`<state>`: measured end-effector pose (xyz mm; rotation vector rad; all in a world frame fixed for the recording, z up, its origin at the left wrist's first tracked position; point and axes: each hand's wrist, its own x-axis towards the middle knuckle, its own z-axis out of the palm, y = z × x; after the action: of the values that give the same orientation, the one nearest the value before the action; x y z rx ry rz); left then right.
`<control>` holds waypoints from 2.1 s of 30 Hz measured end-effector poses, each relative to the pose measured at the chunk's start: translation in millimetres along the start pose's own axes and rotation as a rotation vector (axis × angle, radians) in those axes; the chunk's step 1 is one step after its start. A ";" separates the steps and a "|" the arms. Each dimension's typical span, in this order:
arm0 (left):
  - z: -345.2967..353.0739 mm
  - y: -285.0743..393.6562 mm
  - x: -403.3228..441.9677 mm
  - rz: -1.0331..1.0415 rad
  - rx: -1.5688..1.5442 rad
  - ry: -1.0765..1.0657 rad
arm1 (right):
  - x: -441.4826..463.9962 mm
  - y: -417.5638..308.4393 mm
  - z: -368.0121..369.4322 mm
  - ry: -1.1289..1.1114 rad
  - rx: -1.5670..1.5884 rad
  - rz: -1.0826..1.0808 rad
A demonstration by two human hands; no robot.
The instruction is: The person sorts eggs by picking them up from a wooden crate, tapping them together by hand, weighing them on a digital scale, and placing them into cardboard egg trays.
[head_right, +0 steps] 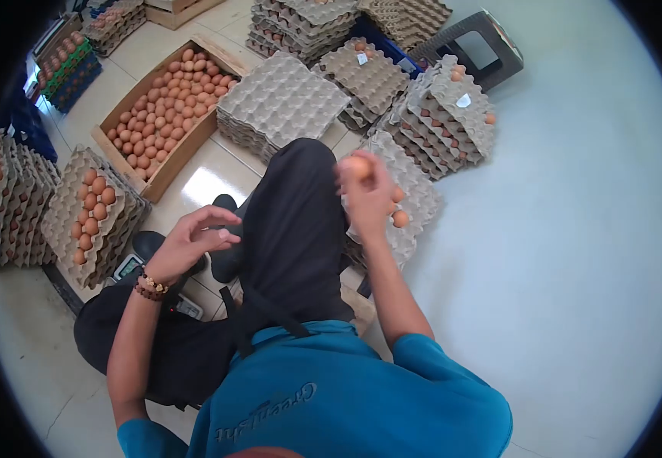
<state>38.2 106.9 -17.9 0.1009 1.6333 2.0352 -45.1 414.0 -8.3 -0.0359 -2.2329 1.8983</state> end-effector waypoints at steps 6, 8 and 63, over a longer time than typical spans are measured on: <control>-23.2 6.8 0.9 -0.092 -0.151 0.242 | 65.4 171.3 -158.4 0.163 -0.712 0.002; -28.7 9.8 0.2 -0.069 -0.162 0.297 | 57.4 162.7 -150.3 0.195 -0.821 -0.086; -67.8 -28.3 13.5 -0.155 1.189 0.397 | 128.9 271.3 508.1 -1.233 -1.261 -0.297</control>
<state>11.2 56.5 -65.8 -0.0227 2.7743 0.7520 -291.8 -14.6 -330.6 1.4449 -3.3810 -0.0770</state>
